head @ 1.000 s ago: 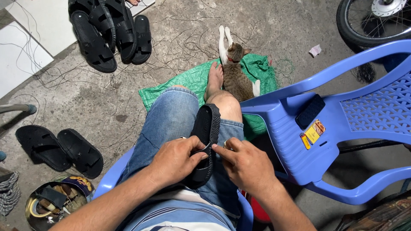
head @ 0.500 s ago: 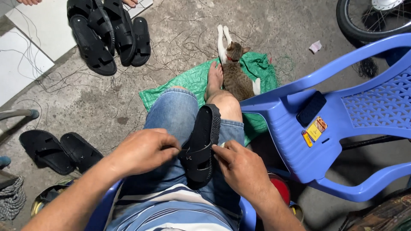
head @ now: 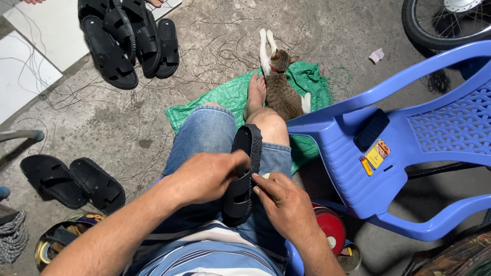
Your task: The person sits on a blue plastic chair and sews a black sandal using a needle and thread. They hold the sandal on their lap, repeatedly pushing the needle through the sole and pulling the thread to stitch it. A cat lies on a green mat nearby, and the person briefly touches the cat's back.
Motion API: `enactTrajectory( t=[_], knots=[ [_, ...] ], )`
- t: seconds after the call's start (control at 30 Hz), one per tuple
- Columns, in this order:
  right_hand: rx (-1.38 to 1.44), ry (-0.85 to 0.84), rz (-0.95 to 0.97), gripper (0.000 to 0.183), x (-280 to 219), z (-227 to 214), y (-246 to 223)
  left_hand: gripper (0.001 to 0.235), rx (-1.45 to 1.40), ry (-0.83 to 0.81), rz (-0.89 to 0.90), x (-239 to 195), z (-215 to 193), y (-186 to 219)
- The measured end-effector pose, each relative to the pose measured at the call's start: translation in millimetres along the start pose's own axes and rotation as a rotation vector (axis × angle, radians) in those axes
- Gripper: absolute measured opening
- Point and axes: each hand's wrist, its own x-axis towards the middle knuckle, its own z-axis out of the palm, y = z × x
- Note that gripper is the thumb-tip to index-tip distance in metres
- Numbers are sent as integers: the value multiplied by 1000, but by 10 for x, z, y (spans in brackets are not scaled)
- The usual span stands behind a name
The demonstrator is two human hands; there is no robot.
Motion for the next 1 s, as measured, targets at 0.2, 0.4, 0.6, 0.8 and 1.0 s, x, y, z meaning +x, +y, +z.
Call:
enactTrajectory(
  t=[0.2, 0.4, 0.6, 0.8, 1.0],
  knots=[
    [-155, -109, -44, 36, -32, -241, 24, 55, 151, -176, 103, -32, -96, 58],
    [-36, -242, 146, 49, -98, -687, 165, 37, -99, 66, 172, -89, 12, 149],
    [83, -268, 114, 50, -18, -644, 100, 18, -14, 230, 163, -18, 296, 170],
    [557, 41, 262, 17, 110, -10, 158, 12, -209, 268, 36, -56, 270, 142],
    [211, 98, 3, 30, 201, -219, 133, 11, -238, 290, 59, -201, 299, 134]
  ],
)
